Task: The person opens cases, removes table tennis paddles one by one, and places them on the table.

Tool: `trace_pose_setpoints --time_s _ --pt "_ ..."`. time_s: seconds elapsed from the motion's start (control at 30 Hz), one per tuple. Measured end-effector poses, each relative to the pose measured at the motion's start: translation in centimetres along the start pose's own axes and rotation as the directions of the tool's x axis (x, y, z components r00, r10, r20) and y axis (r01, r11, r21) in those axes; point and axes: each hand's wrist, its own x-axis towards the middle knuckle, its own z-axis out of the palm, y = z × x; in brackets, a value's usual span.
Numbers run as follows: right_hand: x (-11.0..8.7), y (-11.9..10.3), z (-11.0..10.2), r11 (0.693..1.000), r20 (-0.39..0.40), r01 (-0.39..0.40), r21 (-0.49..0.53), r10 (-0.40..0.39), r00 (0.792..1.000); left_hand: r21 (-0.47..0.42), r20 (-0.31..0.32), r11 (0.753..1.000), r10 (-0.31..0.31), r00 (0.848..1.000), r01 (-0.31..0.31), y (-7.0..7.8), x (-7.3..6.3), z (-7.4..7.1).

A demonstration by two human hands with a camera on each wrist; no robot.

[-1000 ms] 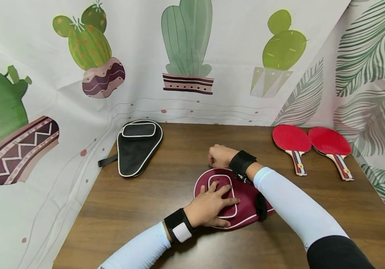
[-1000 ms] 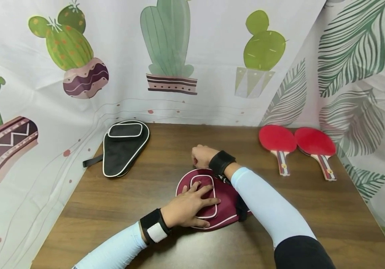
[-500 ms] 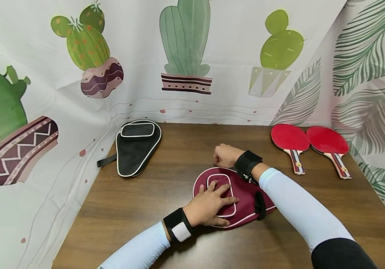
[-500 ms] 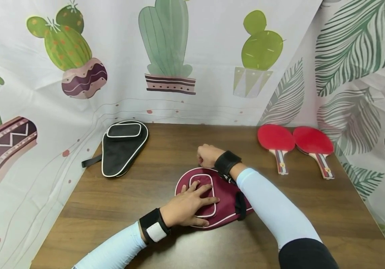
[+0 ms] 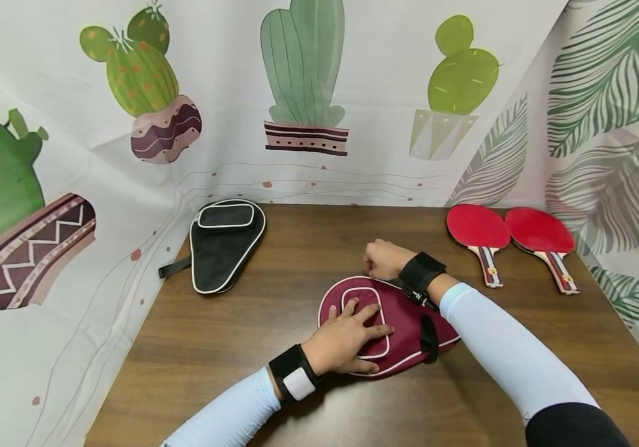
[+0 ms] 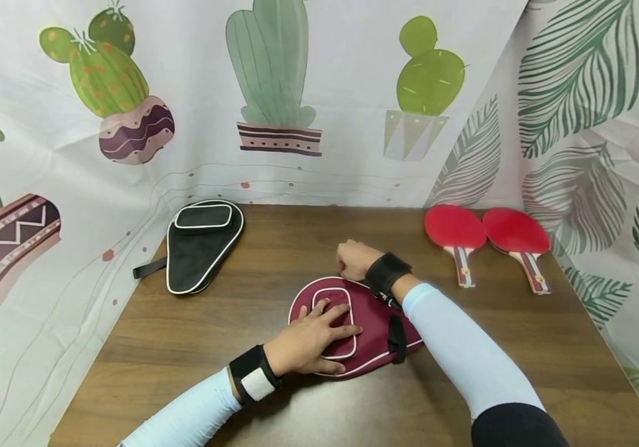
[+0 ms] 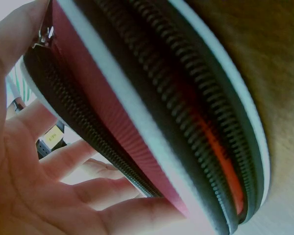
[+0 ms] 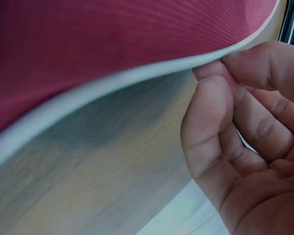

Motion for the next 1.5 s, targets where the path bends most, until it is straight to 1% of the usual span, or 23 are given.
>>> trace_pose_setpoints --time_s 0.2,0.47,0.63,0.7,0.77,0.83,0.9,0.97,1.03,1.1,1.17,1.23,1.33,1.4,1.5 --pt "-0.6 0.3 0.0 1.000 0.010 -0.017 0.023 0.017 1.000 0.002 -0.006 1.000 -0.006 1.000 0.006 -0.2 0.0 0.2" --pt "-1.0 0.5 0.0 1.000 -0.019 -0.007 0.019 0.007 1.000 0.001 -0.020 1.000 -0.003 1.000 0.003 -0.2 0.0 0.3" --pt "-0.8 0.1 0.1 1.000 -0.014 0.002 -0.003 -0.002 1.000 0.038 -0.058 0.999 0.005 0.998 -0.002 -0.2 -0.4 0.5" --pt "-0.6 -0.1 0.2 1.000 -0.004 0.002 -0.014 -0.002 1.000 0.048 -0.079 0.999 0.020 0.997 -0.016 -0.2 -0.7 0.4" --pt "-0.3 -0.4 0.3 1.000 0.005 0.009 -0.025 -0.008 1.000 0.040 -0.104 0.999 0.037 0.994 -0.033 -0.5 -0.9 0.0" --pt "0.0 -0.8 0.5 0.999 0.013 0.029 -0.040 -0.029 0.999 0.025 -0.130 0.998 0.065 0.989 -0.062 -1.0 -1.0 -0.4" --pt "0.3 -1.3 0.7 0.997 0.023 0.049 -0.062 -0.048 0.999 0.014 -0.143 0.995 0.103 0.984 -0.102 -1.6 -1.0 -0.8" --pt "0.7 -1.8 1.1 0.995 0.038 0.071 -0.076 -0.069 0.997 0.012 -0.134 0.988 0.157 0.978 -0.157 -2.1 -1.0 -1.2" --pt "0.9 -2.5 1.4 0.993 0.060 0.083 -0.086 -0.078 0.995 0.019 -0.106 0.976 0.216 0.971 -0.215 -2.4 -1.0 -1.4" --pt "0.9 -3.2 1.6 0.992 0.084 0.098 -0.080 -0.091 0.992 0.036 -0.071 0.963 0.270 0.960 -0.268 -2.5 -1.0 -1.4" --pt "1.0 -3.9 1.8 0.990 0.103 0.115 -0.077 -0.107 0.989 0.054 -0.045 0.952 0.303 0.952 -0.301 -2.3 -1.0 -1.3" --pt "1.0 -4.6 1.8 0.988 0.115 0.132 -0.075 -0.123 0.986 0.082 -0.036 0.945 0.320 0.947 -0.316 -2.0 -1.0 -1.1" --pt "1.1 -5.2 1.9 0.983 0.120 0.162 -0.085 -0.151 0.981 0.110 -0.046 0.946 0.312 0.949 -0.305 -1.5 -1.0 -0.9" --pt "1.3 -5.4 2.1 0.981 0.125 0.173 -0.090 -0.161 0.979 0.110 -0.059 0.949 0.302 0.951 -0.295 -1.3 -0.9 -0.8" --pt "1.4 -5.4 2.3 0.979 0.130 0.185 -0.087 -0.172 0.976 0.076 -0.075 0.955 0.292 0.954 -0.286 -1.2 -0.9 -0.5"
